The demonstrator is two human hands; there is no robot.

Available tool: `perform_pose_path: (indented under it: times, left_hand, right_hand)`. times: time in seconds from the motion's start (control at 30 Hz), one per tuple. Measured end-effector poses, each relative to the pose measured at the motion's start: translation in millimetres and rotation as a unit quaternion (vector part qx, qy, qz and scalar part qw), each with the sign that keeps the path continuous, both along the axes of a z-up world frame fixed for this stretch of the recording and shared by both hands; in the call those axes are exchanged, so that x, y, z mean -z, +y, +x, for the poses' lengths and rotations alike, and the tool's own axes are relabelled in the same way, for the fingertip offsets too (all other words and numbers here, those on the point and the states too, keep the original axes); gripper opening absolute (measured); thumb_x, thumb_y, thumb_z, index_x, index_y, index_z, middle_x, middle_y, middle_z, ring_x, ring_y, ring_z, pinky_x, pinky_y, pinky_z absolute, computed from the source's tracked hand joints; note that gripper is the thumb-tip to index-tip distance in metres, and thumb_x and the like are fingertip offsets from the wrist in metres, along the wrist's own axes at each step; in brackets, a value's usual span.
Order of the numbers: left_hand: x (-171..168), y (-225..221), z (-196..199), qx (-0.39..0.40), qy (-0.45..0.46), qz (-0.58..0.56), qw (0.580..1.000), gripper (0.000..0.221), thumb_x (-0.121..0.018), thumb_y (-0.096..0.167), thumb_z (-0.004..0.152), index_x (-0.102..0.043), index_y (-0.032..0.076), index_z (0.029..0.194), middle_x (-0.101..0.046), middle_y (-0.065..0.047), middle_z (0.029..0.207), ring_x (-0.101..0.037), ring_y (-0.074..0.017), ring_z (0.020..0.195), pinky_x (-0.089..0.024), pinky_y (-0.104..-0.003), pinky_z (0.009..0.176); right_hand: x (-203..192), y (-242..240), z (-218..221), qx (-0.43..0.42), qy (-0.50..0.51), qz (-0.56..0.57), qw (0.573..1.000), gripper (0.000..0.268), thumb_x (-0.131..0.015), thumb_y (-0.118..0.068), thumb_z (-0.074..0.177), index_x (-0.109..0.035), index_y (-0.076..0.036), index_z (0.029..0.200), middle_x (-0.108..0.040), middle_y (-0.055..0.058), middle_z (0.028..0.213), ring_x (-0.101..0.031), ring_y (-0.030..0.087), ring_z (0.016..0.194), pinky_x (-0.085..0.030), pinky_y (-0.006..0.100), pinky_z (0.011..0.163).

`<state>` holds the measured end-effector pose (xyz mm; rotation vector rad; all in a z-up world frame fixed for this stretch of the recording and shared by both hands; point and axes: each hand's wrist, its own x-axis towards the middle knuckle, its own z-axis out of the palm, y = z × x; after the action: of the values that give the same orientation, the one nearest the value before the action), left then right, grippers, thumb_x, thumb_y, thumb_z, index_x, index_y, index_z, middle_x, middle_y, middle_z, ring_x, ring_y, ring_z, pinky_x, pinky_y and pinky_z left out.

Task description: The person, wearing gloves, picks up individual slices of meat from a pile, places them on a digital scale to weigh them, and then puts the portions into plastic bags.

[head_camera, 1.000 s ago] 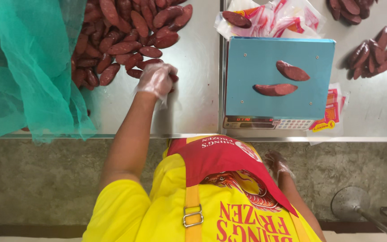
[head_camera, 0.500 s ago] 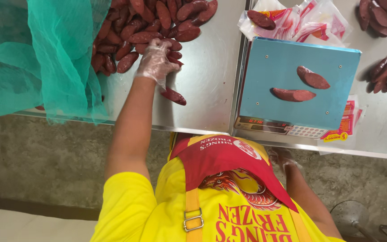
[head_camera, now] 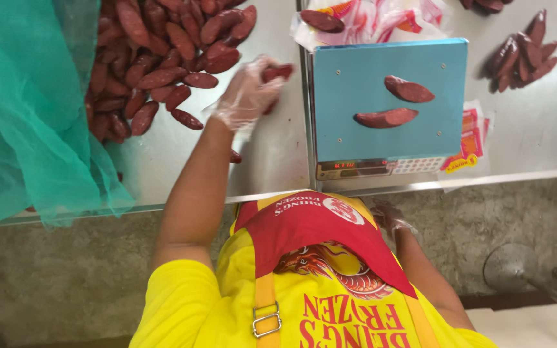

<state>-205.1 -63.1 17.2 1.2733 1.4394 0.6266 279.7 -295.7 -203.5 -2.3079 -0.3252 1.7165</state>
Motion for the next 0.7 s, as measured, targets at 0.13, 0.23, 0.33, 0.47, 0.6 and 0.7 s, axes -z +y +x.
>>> perform_pose_path:
  times: [0.13,0.23,0.33,0.47,0.6,0.7]
  left_hand:
    - [-12,21,87,0.163,-0.015,0.148,0.975,0.024,-0.067,0.022,0.095,-0.07,0.006,0.114,-0.078,-0.011,0.097,-0.074,-0.017,0.082,-0.06,-0.033,0.077]
    - [-4,24,122,0.201,-0.053,0.196,0.958,0.031,-0.071,0.019,0.088,-0.07,0.006,0.116,-0.075,-0.013,0.104,-0.073,-0.0183,0.088,-0.061,-0.032,0.082]
    - [14,39,124,0.159,-0.128,0.285,0.937,0.033,-0.073,0.016,0.091,-0.069,0.004,0.121,-0.072,-0.015,0.116,-0.071,-0.0214,0.104,-0.057,-0.034,0.093]
    - [44,51,50,-0.017,-0.094,0.291,0.952,0.023,-0.068,0.017,0.103,-0.067,0.004,0.122,-0.073,-0.013,0.116,-0.071,-0.0258,0.106,-0.056,-0.035,0.097]
    - [60,6,-74,-0.058,0.251,0.249,0.934,0.023,-0.07,0.023,0.097,-0.075,0.006,0.113,-0.075,-0.017,0.107,-0.071,-0.0347,0.098,-0.054,-0.044,0.091]
    - [74,-41,-133,-0.175,0.257,0.016,0.95,0.025,-0.065,0.023,0.095,-0.073,0.013,0.116,-0.073,-0.017,0.1,-0.071,-0.0349,0.092,-0.055,-0.045,0.087]
  right_hand:
    - [3,-10,2,0.013,0.013,0.003,1.0,0.047,-0.064,-0.025,0.093,-0.061,-0.015,0.138,-0.071,0.008,0.115,-0.064,0.019,0.081,-0.05,0.034,0.07]
    - [4,-18,6,0.029,0.014,0.015,0.999,0.046,-0.063,-0.026,0.093,-0.061,-0.015,0.137,-0.071,0.007,0.117,-0.063,0.018,0.081,-0.053,0.033,0.073]
    - [5,-22,11,0.045,0.024,0.028,0.998,0.044,-0.063,-0.028,0.094,-0.061,-0.016,0.136,-0.07,0.008,0.118,-0.061,0.019,0.079,-0.052,0.034,0.074]
    - [6,-36,14,0.062,0.022,0.037,0.997,0.043,-0.064,-0.027,0.095,-0.063,-0.015,0.137,-0.068,0.011,0.119,-0.06,0.02,0.082,-0.049,0.036,0.075]
    - [6,-51,9,0.062,0.02,0.031,0.997,0.044,-0.061,-0.025,0.096,-0.062,-0.014,0.138,-0.069,0.011,0.125,-0.065,0.025,0.099,-0.053,0.039,0.086]
    - [7,-56,3,0.069,0.024,0.004,0.997,0.044,-0.058,-0.022,0.096,-0.063,-0.012,0.139,-0.069,0.013,0.128,-0.065,0.029,0.111,-0.053,0.04,0.094]
